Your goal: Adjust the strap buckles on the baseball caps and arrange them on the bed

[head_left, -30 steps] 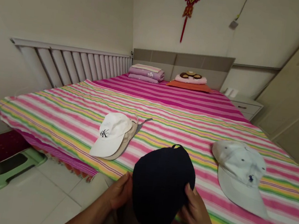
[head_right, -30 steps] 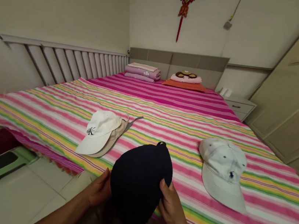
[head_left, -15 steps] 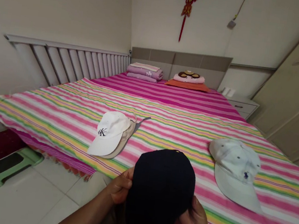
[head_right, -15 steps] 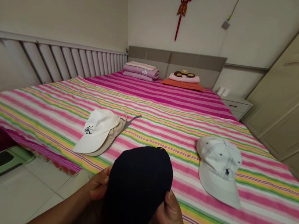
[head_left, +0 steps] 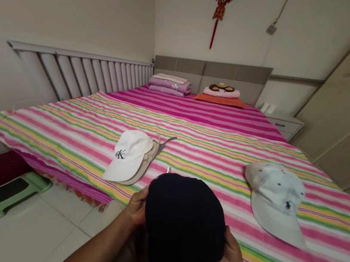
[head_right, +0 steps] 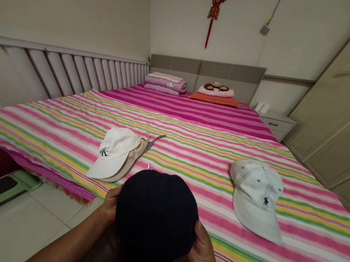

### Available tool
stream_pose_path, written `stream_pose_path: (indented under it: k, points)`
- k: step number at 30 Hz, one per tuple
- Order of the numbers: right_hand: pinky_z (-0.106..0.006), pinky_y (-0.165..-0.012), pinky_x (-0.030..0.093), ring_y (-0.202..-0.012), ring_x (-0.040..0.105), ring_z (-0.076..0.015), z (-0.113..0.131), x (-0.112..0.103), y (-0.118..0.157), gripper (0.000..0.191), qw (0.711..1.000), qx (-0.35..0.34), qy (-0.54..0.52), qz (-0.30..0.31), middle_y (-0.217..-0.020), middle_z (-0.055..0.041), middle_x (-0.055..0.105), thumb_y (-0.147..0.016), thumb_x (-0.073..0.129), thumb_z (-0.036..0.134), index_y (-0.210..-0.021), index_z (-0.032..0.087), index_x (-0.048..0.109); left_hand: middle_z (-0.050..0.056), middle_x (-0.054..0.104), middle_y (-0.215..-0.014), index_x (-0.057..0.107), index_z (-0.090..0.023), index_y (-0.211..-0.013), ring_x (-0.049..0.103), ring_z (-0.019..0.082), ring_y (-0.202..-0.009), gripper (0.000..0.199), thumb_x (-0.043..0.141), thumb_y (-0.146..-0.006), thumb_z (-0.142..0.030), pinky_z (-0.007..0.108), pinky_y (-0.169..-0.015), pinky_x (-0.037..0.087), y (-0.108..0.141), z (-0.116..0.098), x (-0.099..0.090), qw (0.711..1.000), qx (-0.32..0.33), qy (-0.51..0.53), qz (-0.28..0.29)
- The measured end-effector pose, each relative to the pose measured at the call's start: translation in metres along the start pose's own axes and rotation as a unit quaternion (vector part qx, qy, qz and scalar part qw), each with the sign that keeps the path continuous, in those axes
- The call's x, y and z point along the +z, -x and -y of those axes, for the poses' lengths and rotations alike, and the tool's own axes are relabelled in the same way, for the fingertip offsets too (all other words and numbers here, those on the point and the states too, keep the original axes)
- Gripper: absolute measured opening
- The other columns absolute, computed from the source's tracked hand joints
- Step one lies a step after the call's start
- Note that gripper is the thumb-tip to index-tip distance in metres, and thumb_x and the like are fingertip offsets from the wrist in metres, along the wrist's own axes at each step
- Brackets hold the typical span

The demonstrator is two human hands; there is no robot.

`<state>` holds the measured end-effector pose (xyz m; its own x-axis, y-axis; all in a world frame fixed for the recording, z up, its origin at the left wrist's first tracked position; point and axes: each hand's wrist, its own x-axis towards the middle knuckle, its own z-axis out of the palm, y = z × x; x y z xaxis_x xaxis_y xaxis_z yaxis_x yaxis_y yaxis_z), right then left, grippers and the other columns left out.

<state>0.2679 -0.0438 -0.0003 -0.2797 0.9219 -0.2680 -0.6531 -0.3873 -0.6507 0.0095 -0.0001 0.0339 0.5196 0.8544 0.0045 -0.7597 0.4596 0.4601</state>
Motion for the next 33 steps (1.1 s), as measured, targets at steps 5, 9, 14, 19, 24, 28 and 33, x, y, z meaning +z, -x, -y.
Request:
stream_pose_path:
  k: [5, 9, 14, 19, 24, 28, 33]
  points:
    - [-0.033, -0.066, 0.052, -0.065, 0.066, -0.0225, 0.002, 0.008, 0.009, 0.029, 0.999, -0.028, -0.018, -0.023, -0.072, -0.0028, 0.072, -0.047, 0.080, 0.027, -0.073, 0.025, 0.068, 0.003, 0.071, -0.082, 0.067, -0.015, -0.082, 0.064, 0.018, -0.080, 0.020, 0.069, -0.062, -0.022, 0.030, -0.085, 0.043, -0.001, -0.004, 0.001, 1.000, -0.008, -0.025, -0.001]
    - [-0.031, -0.071, 0.050, -0.072, 0.066, -0.0226, 0.009, 0.013, 0.018, 0.039, 1.000, -0.013, -0.017, 0.014, -0.079, -0.0037, 0.072, -0.043, 0.082, 0.029, -0.079, 0.023, 0.068, 0.005, 0.070, -0.077, 0.065, -0.012, -0.084, 0.065, 0.018, -0.072, 0.025, 0.065, -0.059, -0.007, 0.030, -0.075, 0.047, -0.005, -0.008, 0.017, 0.995, 0.020, -0.093, -0.022]
    - [-0.032, -0.070, 0.048, -0.071, 0.064, -0.0238, 0.016, 0.018, 0.018, 0.031, 0.998, -0.008, 0.018, 0.065, -0.074, -0.0053, 0.070, -0.045, 0.079, 0.040, -0.066, 0.021, 0.066, 0.005, 0.067, -0.071, 0.064, -0.010, -0.084, 0.062, 0.013, -0.063, 0.022, 0.067, -0.064, -0.018, 0.023, -0.065, 0.048, -0.007, -0.011, 0.026, 0.993, -0.016, -0.115, -0.029]
    - [-0.023, -0.056, 0.046, -0.055, 0.061, -0.0151, 0.014, 0.025, 0.015, 0.020, 0.994, 0.027, 0.027, 0.102, -0.059, -0.0017, 0.066, -0.054, 0.076, 0.032, -0.067, 0.019, 0.067, 0.006, 0.065, -0.070, 0.064, -0.009, -0.082, 0.060, 0.012, -0.061, 0.022, 0.068, -0.063, -0.018, 0.022, -0.062, 0.046, -0.004, -0.013, 0.030, 0.979, -0.053, -0.196, -0.030]
    - [-0.019, -0.057, 0.045, -0.059, 0.058, -0.0123, 0.016, 0.042, 0.014, 0.026, 0.995, 0.012, 0.011, 0.099, -0.065, -0.0030, 0.064, -0.059, 0.073, 0.038, -0.073, 0.017, 0.067, 0.003, 0.063, -0.063, 0.065, -0.010, -0.066, 0.054, 0.008, -0.055, 0.012, 0.069, -0.055, -0.009, 0.017, -0.053, 0.039, -0.004, -0.016, 0.036, 0.944, -0.045, -0.324, -0.041]
    - [-0.021, -0.049, 0.041, -0.052, 0.052, -0.0115, 0.018, 0.049, 0.016, 0.017, 0.992, -0.013, 0.035, 0.122, -0.060, -0.0018, 0.060, -0.060, 0.072, 0.031, -0.064, 0.018, 0.062, 0.002, 0.062, -0.065, 0.066, -0.011, -0.071, 0.053, 0.008, -0.057, 0.014, 0.069, -0.058, -0.011, 0.017, -0.056, 0.039, -0.002, -0.013, 0.040, 0.943, -0.045, -0.329, -0.027]
    - [-0.025, -0.056, 0.041, -0.058, 0.052, -0.0154, 0.028, 0.049, 0.019, 0.038, 0.990, -0.056, 0.072, 0.107, -0.061, -0.0024, 0.057, -0.059, 0.071, 0.039, -0.089, 0.017, 0.063, 0.005, 0.065, -0.078, 0.068, -0.013, -0.083, 0.057, 0.011, -0.066, 0.022, 0.069, -0.061, -0.016, 0.019, -0.062, 0.041, -0.001, -0.010, 0.043, 0.946, -0.068, -0.317, -0.018]
